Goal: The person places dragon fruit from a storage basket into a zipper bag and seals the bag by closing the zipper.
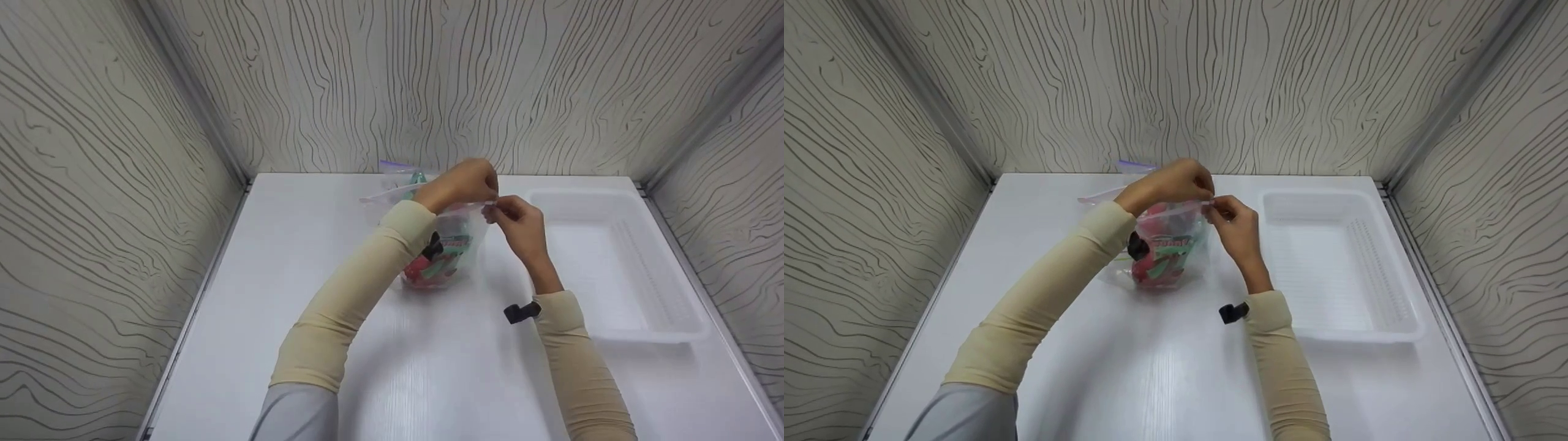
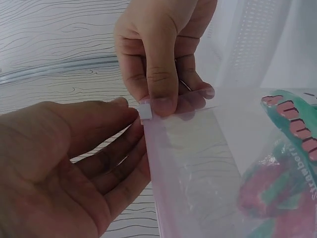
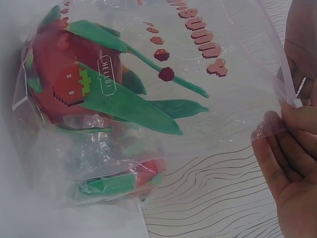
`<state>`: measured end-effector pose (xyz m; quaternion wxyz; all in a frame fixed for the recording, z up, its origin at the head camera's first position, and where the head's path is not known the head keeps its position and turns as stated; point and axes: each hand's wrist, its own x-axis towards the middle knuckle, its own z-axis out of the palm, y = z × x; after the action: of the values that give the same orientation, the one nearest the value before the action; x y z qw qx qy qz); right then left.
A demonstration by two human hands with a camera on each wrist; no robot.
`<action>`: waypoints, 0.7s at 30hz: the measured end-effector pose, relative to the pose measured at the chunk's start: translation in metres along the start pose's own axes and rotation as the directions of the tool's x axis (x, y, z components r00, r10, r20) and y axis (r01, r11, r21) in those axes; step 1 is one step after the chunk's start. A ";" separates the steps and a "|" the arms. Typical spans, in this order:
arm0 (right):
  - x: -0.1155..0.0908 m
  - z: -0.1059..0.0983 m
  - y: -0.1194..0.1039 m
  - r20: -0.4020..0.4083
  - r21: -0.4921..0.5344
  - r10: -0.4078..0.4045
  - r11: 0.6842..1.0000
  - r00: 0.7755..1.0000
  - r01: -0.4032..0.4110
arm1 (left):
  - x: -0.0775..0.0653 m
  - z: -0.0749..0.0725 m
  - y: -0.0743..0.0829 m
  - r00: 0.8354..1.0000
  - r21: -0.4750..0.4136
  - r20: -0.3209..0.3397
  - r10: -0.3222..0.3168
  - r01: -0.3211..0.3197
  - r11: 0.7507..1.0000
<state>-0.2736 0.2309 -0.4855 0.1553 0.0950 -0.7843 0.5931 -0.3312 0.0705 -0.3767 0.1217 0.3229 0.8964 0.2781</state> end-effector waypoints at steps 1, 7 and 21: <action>0.001 0.000 0.004 -0.003 -0.008 0.000 1.000 1.000 0.000 | 0.000 0.000 0.000 1.000 0.002 -0.001 -0.009 0.009 1.000; 0.006 -0.001 0.021 -0.011 -0.009 -0.024 1.000 1.000 0.024 | 0.000 0.004 0.000 0.998 0.004 -0.010 -0.061 0.061 0.998; 0.005 -0.005 0.024 0.007 0.077 -0.031 0.997 1.000 0.030 | 0.002 0.001 -0.002 0.996 0.001 -0.001 -0.092 0.092 0.996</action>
<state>-0.2857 0.2426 -0.5035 0.1571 0.1153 -0.7601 0.6198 -0.3330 0.0707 -0.3786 0.1339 0.2812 0.9106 0.2717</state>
